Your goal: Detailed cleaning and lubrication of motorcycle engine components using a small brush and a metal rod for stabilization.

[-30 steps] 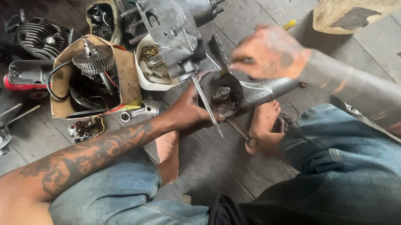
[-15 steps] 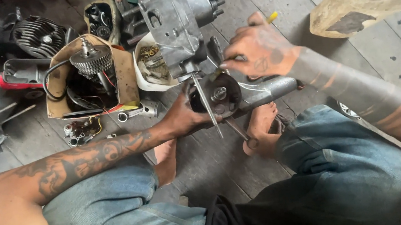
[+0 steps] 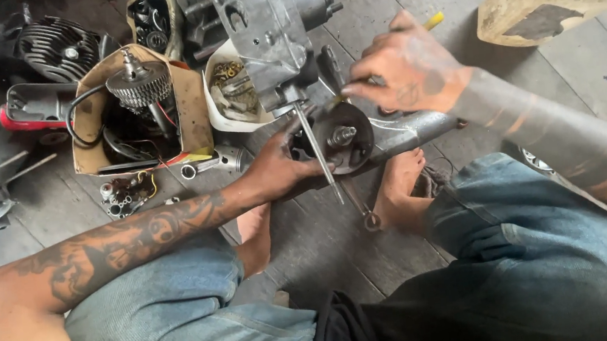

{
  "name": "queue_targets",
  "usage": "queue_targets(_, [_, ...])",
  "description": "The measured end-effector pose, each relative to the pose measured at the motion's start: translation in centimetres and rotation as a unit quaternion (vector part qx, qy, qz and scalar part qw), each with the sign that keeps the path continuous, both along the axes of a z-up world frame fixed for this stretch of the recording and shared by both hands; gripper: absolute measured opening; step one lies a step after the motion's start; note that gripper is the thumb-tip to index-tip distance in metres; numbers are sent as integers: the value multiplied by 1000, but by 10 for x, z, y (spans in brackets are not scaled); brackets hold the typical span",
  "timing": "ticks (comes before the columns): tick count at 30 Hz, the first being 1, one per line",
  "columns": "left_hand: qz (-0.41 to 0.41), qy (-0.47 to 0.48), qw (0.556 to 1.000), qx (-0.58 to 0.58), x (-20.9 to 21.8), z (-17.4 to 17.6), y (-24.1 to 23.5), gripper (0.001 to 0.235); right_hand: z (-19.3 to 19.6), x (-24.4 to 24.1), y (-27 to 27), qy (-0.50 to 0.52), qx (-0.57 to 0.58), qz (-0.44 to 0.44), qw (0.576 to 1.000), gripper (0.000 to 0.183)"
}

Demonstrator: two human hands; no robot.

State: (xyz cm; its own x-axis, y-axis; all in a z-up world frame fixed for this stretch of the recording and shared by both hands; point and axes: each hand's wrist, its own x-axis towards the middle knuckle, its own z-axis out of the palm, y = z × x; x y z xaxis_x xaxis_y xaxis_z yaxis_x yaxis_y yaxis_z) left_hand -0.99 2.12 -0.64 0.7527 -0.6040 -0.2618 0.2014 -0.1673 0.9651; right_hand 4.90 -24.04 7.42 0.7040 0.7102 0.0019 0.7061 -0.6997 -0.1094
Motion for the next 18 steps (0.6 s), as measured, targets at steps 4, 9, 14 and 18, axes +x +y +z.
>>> queue_targets(4, [9, -7, 1000, 11, 4, 1, -3, 83, -3, -1, 8, 24, -2, 24, 999, 34])
queue_targets(9, [-20, -55, 998, 34, 4, 18, 0, 82, 3, 7, 4, -18, -26, 11, 999, 37])
queue_targets(14, [35, -40, 996, 70, -1, 22, -8, 110, 0, 16, 1, 22, -1, 19, 1000, 54])
queue_targets(18, [7, -61, 993, 99, 1, 25, -5, 110, 1, 3, 11, 18, -4, 24, 1000, 54])
